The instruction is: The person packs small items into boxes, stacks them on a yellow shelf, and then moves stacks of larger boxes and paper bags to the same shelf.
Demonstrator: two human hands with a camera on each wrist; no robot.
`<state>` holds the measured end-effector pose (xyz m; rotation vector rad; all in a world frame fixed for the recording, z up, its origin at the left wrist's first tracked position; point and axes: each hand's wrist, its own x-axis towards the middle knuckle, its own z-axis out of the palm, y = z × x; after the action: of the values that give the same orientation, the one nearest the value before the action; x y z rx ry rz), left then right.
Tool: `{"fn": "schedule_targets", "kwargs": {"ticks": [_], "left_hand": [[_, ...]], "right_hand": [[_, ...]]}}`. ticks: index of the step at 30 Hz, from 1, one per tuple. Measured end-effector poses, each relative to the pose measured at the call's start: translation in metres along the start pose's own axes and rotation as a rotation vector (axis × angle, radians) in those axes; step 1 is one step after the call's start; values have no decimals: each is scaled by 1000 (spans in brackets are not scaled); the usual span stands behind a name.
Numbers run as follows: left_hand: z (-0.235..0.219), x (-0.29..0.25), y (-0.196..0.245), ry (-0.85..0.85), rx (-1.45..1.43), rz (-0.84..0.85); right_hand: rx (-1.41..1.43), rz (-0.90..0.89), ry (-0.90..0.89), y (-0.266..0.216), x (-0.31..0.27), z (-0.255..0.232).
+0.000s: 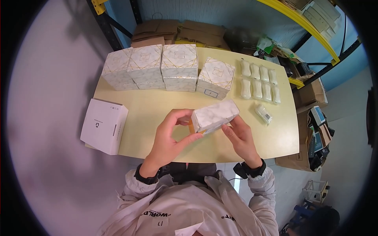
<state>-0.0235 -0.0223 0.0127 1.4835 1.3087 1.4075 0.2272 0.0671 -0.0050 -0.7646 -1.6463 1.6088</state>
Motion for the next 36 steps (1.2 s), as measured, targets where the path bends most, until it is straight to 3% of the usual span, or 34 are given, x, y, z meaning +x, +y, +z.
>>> {"fn": "schedule_targets", "kwargs": {"ticks": [1,3,13,15,16,18,22,25,32,35,36], "left_hand": [[-1,1,1,0,0,0],[-1,4,3,-37,122,230],[-1,4,-5,-48,135,315],[2,-2,-10,-25,-44,161],[4,-3,-8,-27,-44,161],[8,-3,-4,127,-282,-94],[2,2,-12,111,-475,-289],[3,0,-16,57,-362,-268],[6,3,-27,63,-441,-268],[6,3,-29,46,-329,-338],[4,2,-37,33,-79,-198]], "right_hand": [[6,-6,-11,2,0,0],[13,-28,7,3,-1,1],[-33,-30,41,-7,-1,-1],[-8,-29,59,-12,2,4],[16,-28,75,-14,3,6],[70,-21,56,-13,3,7],[134,41,33,-14,0,6],[52,6,40,-17,0,7],[70,-91,58,-19,-2,17],[35,-58,115,-17,-2,16],[40,-37,96,-14,-1,14]]}}
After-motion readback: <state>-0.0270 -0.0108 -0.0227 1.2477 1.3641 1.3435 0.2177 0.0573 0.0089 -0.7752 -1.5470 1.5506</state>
